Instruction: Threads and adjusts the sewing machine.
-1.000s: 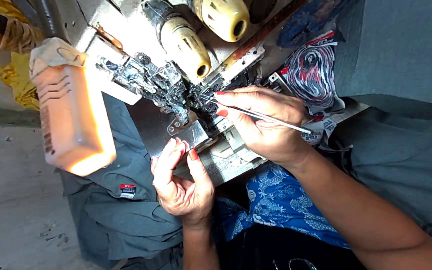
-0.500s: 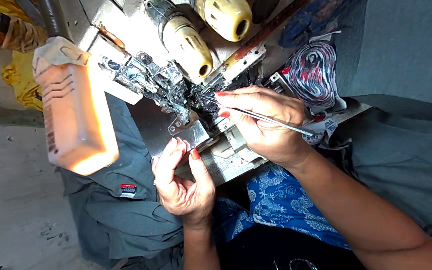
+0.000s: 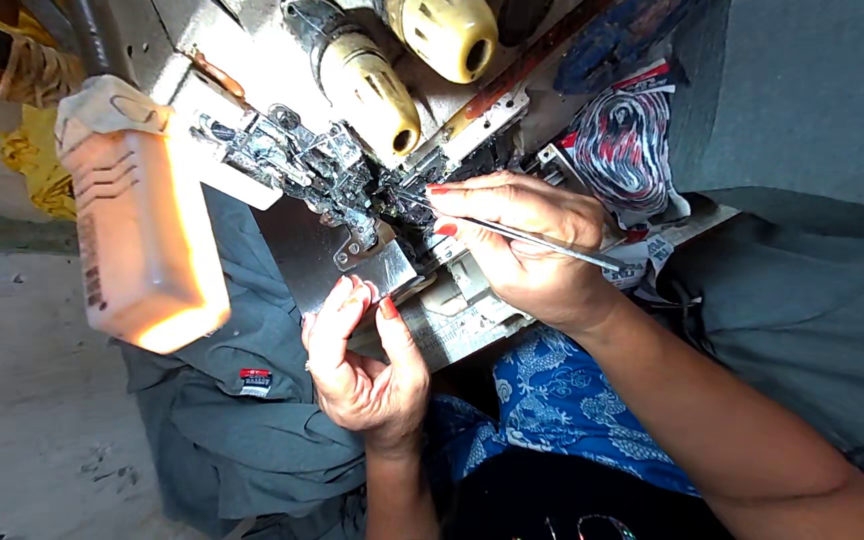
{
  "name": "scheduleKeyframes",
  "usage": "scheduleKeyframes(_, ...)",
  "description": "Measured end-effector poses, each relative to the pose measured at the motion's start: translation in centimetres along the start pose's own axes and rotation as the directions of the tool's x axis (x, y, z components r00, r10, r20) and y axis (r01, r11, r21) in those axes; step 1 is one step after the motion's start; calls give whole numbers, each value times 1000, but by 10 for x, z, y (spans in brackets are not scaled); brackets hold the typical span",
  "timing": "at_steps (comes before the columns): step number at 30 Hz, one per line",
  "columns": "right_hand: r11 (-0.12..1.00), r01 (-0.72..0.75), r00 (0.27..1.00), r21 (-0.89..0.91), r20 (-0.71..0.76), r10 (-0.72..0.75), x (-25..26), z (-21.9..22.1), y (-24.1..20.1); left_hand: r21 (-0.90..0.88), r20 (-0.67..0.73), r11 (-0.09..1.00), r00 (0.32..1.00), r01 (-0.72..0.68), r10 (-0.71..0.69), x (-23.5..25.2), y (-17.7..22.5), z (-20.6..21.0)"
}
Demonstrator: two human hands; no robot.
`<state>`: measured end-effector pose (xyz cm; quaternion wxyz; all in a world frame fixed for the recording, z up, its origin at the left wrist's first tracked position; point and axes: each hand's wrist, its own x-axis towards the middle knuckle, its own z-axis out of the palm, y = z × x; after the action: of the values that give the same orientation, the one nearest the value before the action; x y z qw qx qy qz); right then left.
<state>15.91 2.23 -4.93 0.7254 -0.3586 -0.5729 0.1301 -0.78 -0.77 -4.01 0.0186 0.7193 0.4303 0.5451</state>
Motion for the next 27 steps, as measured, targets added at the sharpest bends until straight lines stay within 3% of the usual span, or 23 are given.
scheduleKeyframes(27, 1000, 8, 1000, 4, 25, -8, 1, 1, 1, -5, 2, 1000, 1000, -12, 12, 0, -1, 0)
